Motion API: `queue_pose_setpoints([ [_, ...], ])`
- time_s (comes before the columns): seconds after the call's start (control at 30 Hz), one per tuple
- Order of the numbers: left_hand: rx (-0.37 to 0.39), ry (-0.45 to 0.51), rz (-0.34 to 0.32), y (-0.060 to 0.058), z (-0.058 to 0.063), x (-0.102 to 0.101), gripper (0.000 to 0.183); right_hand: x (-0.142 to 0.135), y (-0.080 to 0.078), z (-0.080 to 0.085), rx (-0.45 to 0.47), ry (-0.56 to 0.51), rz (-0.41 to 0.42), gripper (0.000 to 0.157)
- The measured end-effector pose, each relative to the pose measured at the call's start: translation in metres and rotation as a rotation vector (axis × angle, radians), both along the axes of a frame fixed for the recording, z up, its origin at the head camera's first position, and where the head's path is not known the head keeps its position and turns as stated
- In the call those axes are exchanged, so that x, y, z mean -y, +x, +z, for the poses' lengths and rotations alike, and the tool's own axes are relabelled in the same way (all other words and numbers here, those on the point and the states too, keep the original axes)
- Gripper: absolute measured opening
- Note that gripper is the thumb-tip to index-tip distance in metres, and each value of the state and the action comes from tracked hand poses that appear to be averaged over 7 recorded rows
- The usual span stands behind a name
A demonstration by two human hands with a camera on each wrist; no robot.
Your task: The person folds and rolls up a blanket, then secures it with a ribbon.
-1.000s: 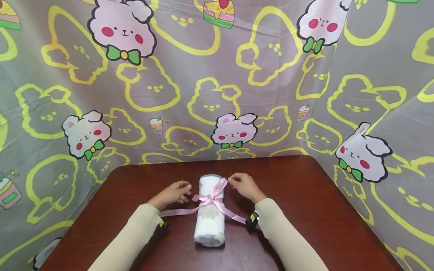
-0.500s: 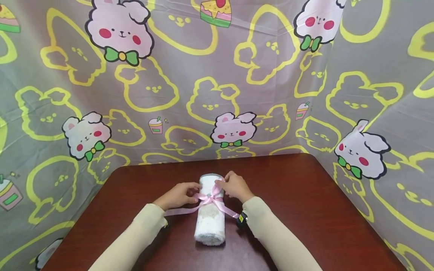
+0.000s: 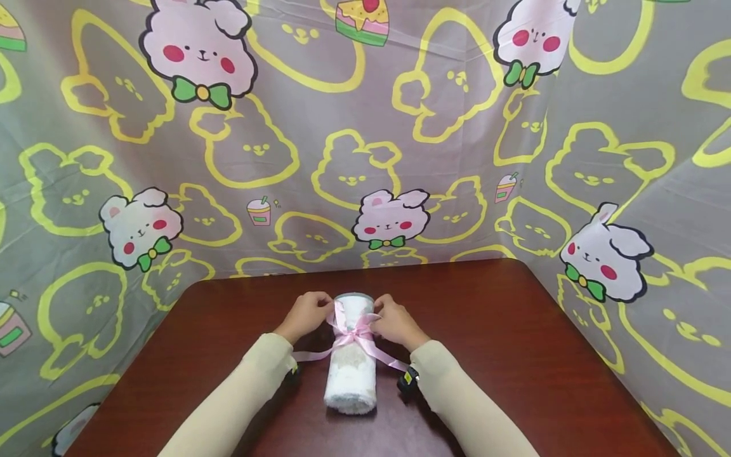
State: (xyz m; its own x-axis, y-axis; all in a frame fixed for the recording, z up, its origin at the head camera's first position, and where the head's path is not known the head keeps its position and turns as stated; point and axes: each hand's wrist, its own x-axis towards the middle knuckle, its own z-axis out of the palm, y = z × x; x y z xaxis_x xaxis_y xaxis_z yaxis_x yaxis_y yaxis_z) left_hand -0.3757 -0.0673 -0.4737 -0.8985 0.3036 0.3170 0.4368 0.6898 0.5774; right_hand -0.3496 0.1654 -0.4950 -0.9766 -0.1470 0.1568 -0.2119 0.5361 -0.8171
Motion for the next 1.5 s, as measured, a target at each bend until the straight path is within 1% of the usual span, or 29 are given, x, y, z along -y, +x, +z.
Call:
queue_pose_setpoints([
  [0.1, 0.028, -0.076, 0.035, -0.001, -0.004, -0.001, 0.015, -0.002, 0.000, 0.000, -0.012, -0.062, -0.008, 0.038],
  [0.17, 0.045, -0.128, 0.035, 0.000, -0.007, 0.000, 0.010, -0.003, 0.000, -0.001, -0.017, -0.058, -0.005, 0.036],
  [0.23, 0.065, -0.133, 0.018, 0.001, -0.009, 0.001, 0.007, -0.005, 0.000, -0.002, -0.012, -0.043, 0.019, 0.035],
  [0.3, 0.111, -0.083, -0.019, 0.003, -0.009, 0.002, 0.013, -0.006, 0.000, -0.003, -0.005, -0.027, 0.044, 0.035],
  [0.33, 0.146, -0.045, -0.043, 0.005, -0.009, 0.003, 0.017, -0.006, 0.000, -0.003, 0.003, -0.034, 0.054, 0.035],
  [0.4, 0.224, 0.036, -0.083, 0.007, -0.010, 0.006, 0.026, -0.008, -0.001, -0.004, 0.026, -0.080, 0.070, 0.035],
  [0.47, 0.311, 0.114, -0.111, 0.010, -0.010, 0.009, 0.033, -0.010, -0.002, -0.005, 0.043, -0.127, 0.079, 0.032],
  [0.53, 0.365, 0.159, -0.115, 0.013, -0.010, 0.012, 0.039, -0.011, -0.003, -0.006, 0.054, -0.170, 0.089, 0.029],
  [0.63, 0.396, 0.175, -0.094, 0.016, -0.010, 0.018, 0.041, -0.013, -0.004, -0.007, 0.060, -0.188, 0.094, 0.027],
  [0.73, 0.394, 0.156, -0.064, 0.016, -0.009, 0.021, 0.039, -0.014, -0.004, -0.009, 0.084, -0.203, 0.087, 0.029],
  [0.8, 0.383, 0.152, -0.058, 0.014, -0.008, 0.021, 0.034, -0.013, -0.004, -0.010, 0.100, -0.218, 0.100, 0.031],
  [0.9, 0.312, 0.124, -0.055, 0.011, -0.006, 0.017, 0.019, -0.012, -0.005, -0.012, 0.087, -0.228, 0.150, 0.037],
  [0.97, 0.243, 0.100, -0.044, 0.008, -0.005, 0.014, 0.010, -0.011, -0.006, -0.012, 0.049, -0.186, 0.175, 0.040],
  [1.0, 0.207, 0.087, -0.031, 0.007, -0.004, 0.012, 0.008, -0.011, -0.005, -0.012, 0.030, -0.160, 0.174, 0.042],
  [1.07, 0.150, 0.078, -0.010, 0.005, -0.003, 0.008, 0.010, -0.011, -0.005, -0.010, -0.013, -0.091, 0.155, 0.043],
  [1.13, 0.112, 0.080, 0.020, 0.002, -0.003, 0.006, 0.012, -0.012, -0.005, -0.009, -0.043, -0.034, 0.129, 0.043],
  [1.2, 0.096, 0.078, 0.048, 0.000, -0.004, 0.004, 0.013, -0.011, -0.004, -0.008, -0.038, -0.039, 0.131, 0.041],
  [1.23, 0.096, 0.070, 0.052, -0.001, -0.006, 0.005, 0.012, -0.012, -0.004, -0.009, -0.030, -0.043, 0.140, 0.040],
  [1.3, 0.117, 0.052, 0.055, -0.003, -0.010, 0.006, 0.013, -0.011, -0.004, -0.010, -0.007, -0.063, 0.156, 0.038],
  [1.37, 0.135, 0.036, 0.043, -0.002, -0.013, 0.007, 0.015, -0.012, -0.003, -0.012, 0.013, -0.079, 0.169, 0.036],
  [1.5, 0.160, 0.041, -0.009, 0.002, -0.014, 0.008, 0.012, -0.014, -0.004, -0.012, -0.011, -0.059, 0.156, 0.032],
])
